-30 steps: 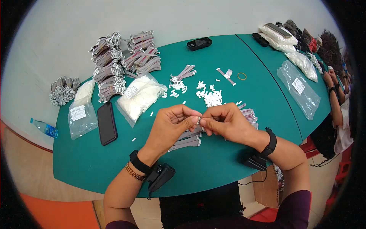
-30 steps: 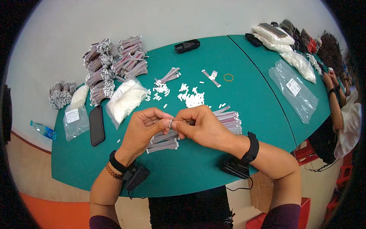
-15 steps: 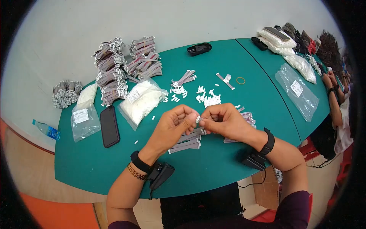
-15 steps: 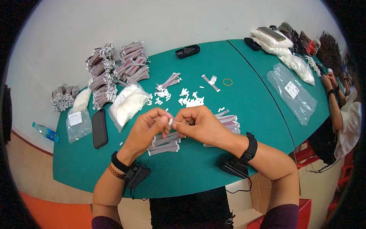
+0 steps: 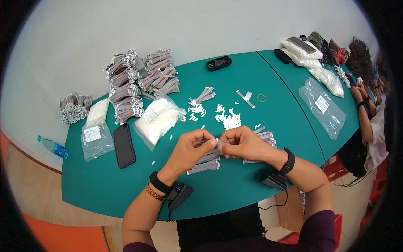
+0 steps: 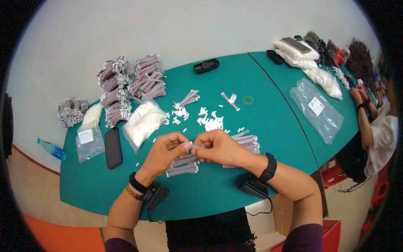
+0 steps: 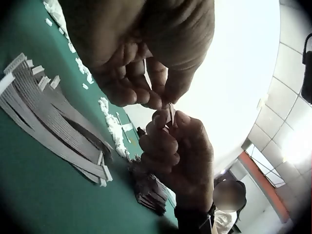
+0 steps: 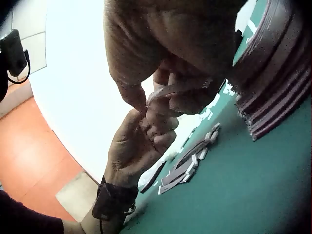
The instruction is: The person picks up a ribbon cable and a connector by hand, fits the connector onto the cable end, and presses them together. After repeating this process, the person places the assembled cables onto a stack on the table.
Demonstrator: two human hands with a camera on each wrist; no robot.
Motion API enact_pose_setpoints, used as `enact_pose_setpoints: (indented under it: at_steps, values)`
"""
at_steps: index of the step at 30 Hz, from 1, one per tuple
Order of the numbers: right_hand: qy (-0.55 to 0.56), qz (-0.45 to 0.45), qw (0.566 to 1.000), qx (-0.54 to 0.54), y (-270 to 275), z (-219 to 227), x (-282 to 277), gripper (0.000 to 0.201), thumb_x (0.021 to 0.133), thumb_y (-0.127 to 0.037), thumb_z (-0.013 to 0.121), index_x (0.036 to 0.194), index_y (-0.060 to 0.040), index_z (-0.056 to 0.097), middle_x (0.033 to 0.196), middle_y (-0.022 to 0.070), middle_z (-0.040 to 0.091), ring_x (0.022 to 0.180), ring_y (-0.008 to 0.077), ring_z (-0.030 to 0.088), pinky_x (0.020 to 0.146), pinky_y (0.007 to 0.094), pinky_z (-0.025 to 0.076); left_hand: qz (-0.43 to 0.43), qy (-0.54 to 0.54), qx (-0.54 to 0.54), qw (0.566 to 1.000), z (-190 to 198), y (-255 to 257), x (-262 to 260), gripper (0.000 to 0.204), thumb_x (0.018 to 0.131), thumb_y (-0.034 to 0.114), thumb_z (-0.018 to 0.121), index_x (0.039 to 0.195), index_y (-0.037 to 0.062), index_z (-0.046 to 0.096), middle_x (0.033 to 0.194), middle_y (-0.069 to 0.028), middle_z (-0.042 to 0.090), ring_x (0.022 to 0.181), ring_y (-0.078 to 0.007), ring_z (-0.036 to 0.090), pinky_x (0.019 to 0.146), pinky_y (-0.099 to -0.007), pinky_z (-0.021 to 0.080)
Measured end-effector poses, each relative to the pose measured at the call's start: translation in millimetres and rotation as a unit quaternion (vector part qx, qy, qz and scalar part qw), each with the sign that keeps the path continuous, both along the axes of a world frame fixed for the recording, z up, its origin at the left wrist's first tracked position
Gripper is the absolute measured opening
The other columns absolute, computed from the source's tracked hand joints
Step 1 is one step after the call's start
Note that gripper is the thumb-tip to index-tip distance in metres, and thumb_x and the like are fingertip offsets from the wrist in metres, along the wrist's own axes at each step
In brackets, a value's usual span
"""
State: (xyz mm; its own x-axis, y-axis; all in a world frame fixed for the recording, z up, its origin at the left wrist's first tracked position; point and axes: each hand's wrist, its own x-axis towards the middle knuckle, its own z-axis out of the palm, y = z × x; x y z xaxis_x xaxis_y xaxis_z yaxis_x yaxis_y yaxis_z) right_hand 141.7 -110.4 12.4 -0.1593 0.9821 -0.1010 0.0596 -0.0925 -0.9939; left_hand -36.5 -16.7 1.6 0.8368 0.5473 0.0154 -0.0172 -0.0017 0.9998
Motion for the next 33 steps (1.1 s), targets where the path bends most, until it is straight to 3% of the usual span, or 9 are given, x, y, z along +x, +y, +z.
enact_pose_setpoints:
  at_steps: [9,18,21,30,33]
  values:
    - [0.027,-0.055,0.998,0.027,3.8,-2.1,0.0,0.016,0.089,-0.017,0.058,0.083,-0.0025,0.061,0.073,0.0012,0.059,0.062,0.0033,0.051,0.052,0.0190,0.041,0.012,0.000,0.004,1.000,9.1,4.3,-2.1,0.015,0.088,0.015,0.060,0.085,0.0002,0.059,0.076,0.0015,0.058,0.069,-0.0021,0.050,0.062,-0.0180,0.041]
    - [0.072,-0.107,0.991,0.041,-0.8,2.0,-8.5,0.017,0.087,-0.016,0.060,0.080,-0.0007,0.061,0.066,-0.0007,0.057,0.057,0.0037,0.052,0.049,0.0176,0.039,0.046,-0.043,-0.050,0.997,0.9,3.1,1.6,0.021,0.092,0.021,0.053,0.087,0.0008,0.059,0.072,0.0000,0.056,0.062,-0.0046,0.046,0.056,-0.0184,0.039]
    - [0.050,-0.100,0.993,0.043,-2.7,7.1,-9.3,0.017,0.087,-0.016,0.060,0.082,0.0000,0.061,0.066,-0.0011,0.057,0.060,0.0031,0.051,0.053,0.0189,0.041,0.044,-0.045,-0.070,0.996,0.8,2.2,1.6,0.022,0.093,0.022,0.052,0.088,0.0009,0.059,0.073,-0.0014,0.056,0.063,-0.0060,0.048,0.057,-0.0195,0.040]
    - [-0.004,-0.094,0.995,0.044,-0.6,4.8,-7.9,0.018,0.087,-0.017,0.060,0.081,-0.0003,0.062,0.066,-0.0007,0.057,0.057,0.0035,0.051,0.048,0.0184,0.039,0.009,-0.024,-0.041,0.999,0.2,4.9,-1.3,0.019,0.090,0.020,0.056,0.085,0.0023,0.058,0.069,0.0028,0.053,0.059,-0.0026,0.044,0.054,-0.0178,0.037]
    - [-0.028,-0.077,0.996,0.036,1.4,7.0,-9.6,0.019,0.087,-0.018,0.060,0.079,-0.0003,0.062,0.060,-0.0035,0.052,0.053,0.0017,0.044,0.047,0.0197,0.034,-0.002,-0.021,-0.044,0.999,0.9,6.3,-2.2,0.017,0.091,0.019,0.056,0.084,0.0031,0.057,0.071,0.0018,0.053,0.059,-0.0035,0.045,0.054,-0.0176,0.038]
